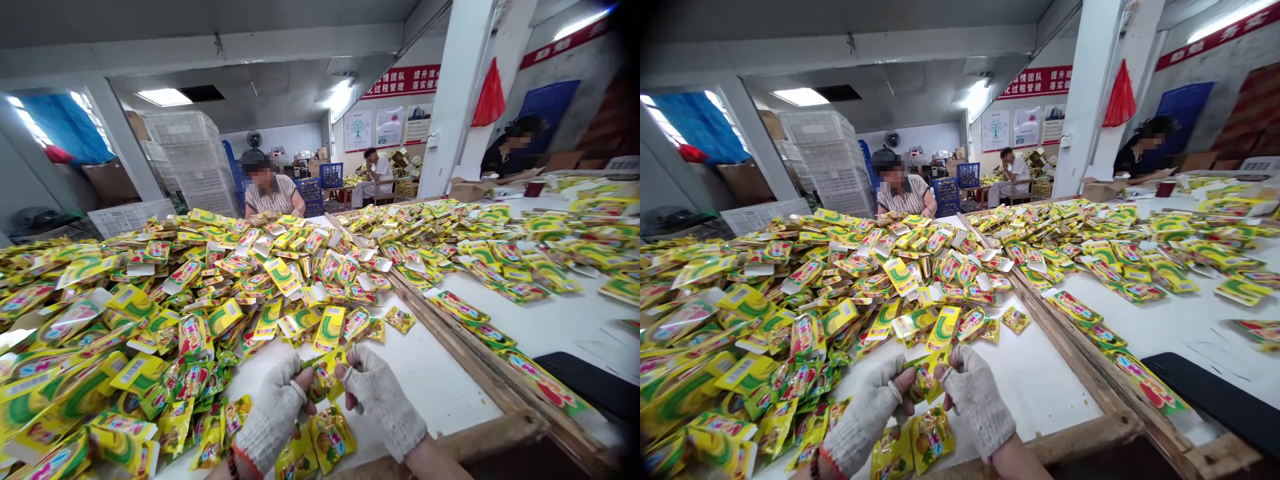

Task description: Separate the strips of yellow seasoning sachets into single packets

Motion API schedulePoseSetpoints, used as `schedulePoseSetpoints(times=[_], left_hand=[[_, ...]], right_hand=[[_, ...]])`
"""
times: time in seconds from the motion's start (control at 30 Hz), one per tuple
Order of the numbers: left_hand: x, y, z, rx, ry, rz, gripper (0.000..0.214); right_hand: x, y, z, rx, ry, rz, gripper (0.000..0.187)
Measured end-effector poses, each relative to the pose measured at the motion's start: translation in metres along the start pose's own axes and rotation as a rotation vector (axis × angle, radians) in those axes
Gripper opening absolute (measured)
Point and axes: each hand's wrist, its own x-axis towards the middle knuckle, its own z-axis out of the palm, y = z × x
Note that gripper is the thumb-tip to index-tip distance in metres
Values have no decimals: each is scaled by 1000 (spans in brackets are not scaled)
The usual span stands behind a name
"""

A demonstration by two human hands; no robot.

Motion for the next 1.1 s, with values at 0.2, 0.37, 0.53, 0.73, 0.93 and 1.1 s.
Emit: schedulePoseSetpoints(times=[0.2,0.37,0.53,0.73,0.93,1.1], left_hand=[[-4,15,31,-132,4,90,45],[5,19,30,-5,-150,150,41],[45,30,34,396,43,360,29],[84,45,40,605,158,318,65],[48,41,42,-57,-150,407,78],[24,36,28,-80,-227,378,66]], right_hand=[[-2,14,-6,-198,207,-83,20],[-4,14,-32,-89,-70,-158,34],[3,12,-54,-126,20,-84,27],[9,17,-65,41,266,-84,31],[-8,8,-63,425,-7,-136,41],[-10,9,-61,545,-114,-116,38]])
